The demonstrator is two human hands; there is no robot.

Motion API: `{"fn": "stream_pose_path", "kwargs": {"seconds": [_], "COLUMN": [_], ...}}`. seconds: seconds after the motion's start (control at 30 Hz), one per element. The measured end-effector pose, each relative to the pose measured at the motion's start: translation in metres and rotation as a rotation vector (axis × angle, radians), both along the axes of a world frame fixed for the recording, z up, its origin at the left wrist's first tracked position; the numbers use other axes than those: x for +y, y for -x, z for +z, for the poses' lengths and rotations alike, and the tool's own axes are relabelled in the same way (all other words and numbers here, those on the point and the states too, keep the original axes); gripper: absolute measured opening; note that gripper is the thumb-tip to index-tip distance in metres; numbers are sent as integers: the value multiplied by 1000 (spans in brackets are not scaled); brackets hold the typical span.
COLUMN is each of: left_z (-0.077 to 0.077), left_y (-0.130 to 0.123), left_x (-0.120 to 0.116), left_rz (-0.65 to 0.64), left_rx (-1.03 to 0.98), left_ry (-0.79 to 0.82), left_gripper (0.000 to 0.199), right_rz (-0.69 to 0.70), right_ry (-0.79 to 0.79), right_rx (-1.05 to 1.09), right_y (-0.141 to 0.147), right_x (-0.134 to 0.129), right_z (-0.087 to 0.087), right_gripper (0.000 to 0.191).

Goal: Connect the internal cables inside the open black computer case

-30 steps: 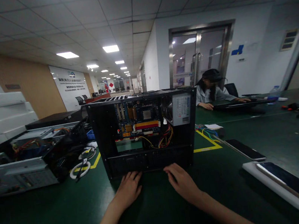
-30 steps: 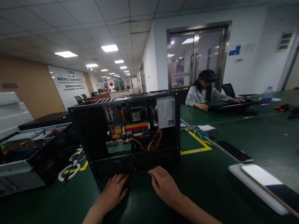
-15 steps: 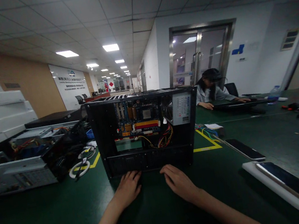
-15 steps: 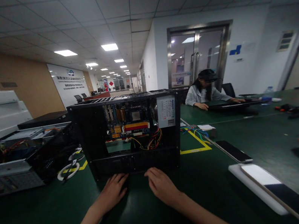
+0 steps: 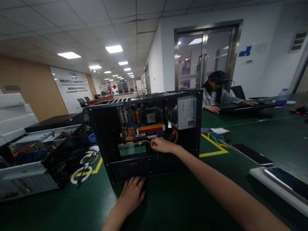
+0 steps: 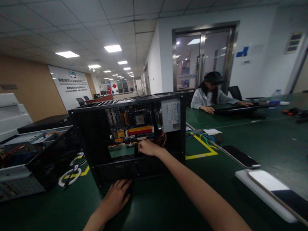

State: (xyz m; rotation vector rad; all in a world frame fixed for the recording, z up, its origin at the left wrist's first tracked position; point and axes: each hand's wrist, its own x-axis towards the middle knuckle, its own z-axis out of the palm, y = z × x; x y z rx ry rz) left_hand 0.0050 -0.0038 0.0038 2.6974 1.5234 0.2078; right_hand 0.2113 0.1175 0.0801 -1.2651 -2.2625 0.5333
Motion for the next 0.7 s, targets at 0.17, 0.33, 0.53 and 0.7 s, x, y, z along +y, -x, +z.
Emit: {"fn": "stream_pose_path", "kwargs": {"seconds": [0.17,0.33,0.53,0.7], "left_z": [-1,-2,-1,-4], "left_y": [1,1,2,3], "left_x": [1,2,1,3], "left_rz": [-6,-10,-14,-11], "left_rx": [5,-7,-1,6], "left_ry": [-6,-5,-12,-19], "left_gripper": [46,46,46,46], "right_rz": [16,26,-5,-58], "right_ry": [230,373,587,543], "right_rx": [-328,-431,-410,-418], "right_y": [15,21,31,37], "right_x": [31,43,44,48], "right_z": [-15,-18,-19,-24], "right_gripper": [17,19,13,9]}}
